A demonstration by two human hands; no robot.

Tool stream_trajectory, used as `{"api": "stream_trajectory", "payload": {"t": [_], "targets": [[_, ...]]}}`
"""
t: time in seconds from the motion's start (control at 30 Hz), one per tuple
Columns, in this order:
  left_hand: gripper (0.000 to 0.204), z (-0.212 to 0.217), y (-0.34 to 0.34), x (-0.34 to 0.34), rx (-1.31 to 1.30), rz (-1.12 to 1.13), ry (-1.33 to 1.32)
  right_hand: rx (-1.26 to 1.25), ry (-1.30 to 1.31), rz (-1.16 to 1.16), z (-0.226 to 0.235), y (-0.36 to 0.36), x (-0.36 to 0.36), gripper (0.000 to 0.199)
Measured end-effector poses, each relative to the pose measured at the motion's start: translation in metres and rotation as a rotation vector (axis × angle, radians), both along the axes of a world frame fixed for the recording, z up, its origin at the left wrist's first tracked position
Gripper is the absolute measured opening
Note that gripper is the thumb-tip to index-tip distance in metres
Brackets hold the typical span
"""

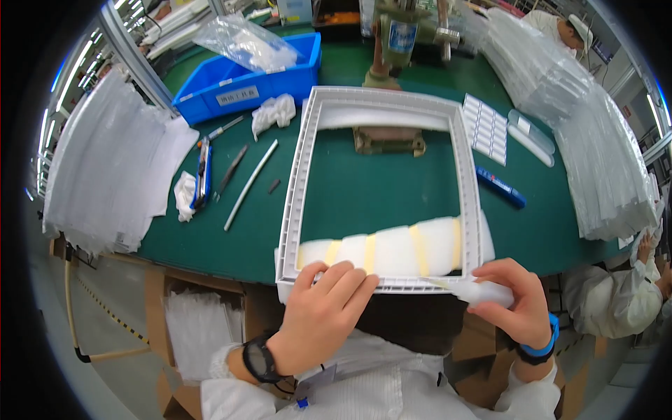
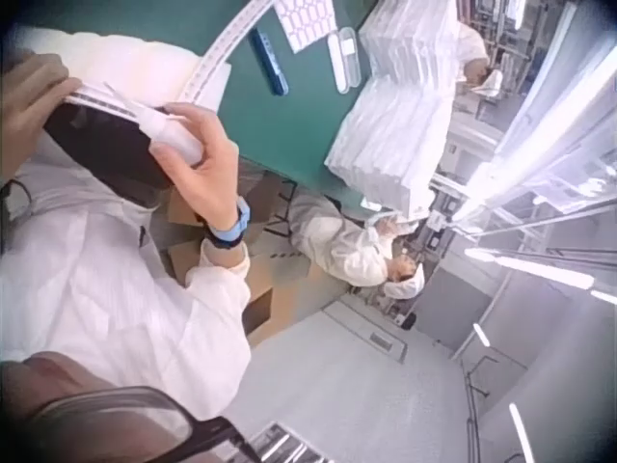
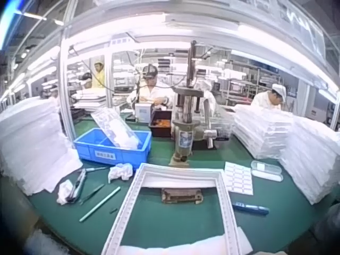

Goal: Apply glue and protective film to a plastic frame assembly at a factory workstation.

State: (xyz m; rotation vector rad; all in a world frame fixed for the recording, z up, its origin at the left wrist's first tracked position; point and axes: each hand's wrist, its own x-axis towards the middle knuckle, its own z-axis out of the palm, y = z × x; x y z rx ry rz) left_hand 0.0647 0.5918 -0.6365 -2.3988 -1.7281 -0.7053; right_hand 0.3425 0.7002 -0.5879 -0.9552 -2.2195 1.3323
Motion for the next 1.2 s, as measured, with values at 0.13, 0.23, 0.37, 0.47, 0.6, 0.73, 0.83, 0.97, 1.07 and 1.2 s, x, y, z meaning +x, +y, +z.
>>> {"api": "stream_trajectory", "payload": {"t": [0.13,0.23,0.37,0.47,0.6,0.73,0.83,0.97,1.07,1.2], "targets": [[0.026,0.034,-0.002,-0.031,0.025,-0.103,0.201,-0.209,0.548,-0.35,-0.019,-0.003,0.033,0.033],[0.02,0.056,0.0,-0.055,0.028,-0.158,0.303,-0.104,0.666,-0.447,-0.032,0.005,0.045,0.034],[0.014,0.062,0.016,-0.088,0.019,-0.282,0.382,-0.134,0.78,-0.524,-0.042,0.013,0.048,0.043],[0.013,0.072,0.032,-0.107,0.044,-0.363,0.428,-0.126,0.819,-0.554,-0.046,0.016,0.046,0.043],[0.014,0.067,0.053,-0.138,0.077,-0.507,0.46,-0.116,0.84,-0.58,-0.048,0.02,0.045,0.043],[0.016,0.062,0.074,-0.162,0.113,-0.581,0.495,-0.124,0.888,-0.625,-0.053,0.022,0.034,0.037],[0.019,0.061,0.093,-0.172,0.096,-0.599,0.476,-0.161,0.883,-0.615,-0.059,0.021,0.027,0.036],[0.024,0.049,0.119,-0.19,0.124,-0.61,0.474,-0.175,0.889,-0.565,-0.062,0.016,0.024,0.036],[0.02,0.037,0.129,-0.194,0.103,-0.609,0.475,-0.176,0.876,-0.584,-0.066,0.019,0.021,0.036],[0.018,0.019,0.14,-0.21,0.049,-0.592,0.467,-0.232,0.854,-0.551,-0.071,0.022,0.016,0.036]]}}
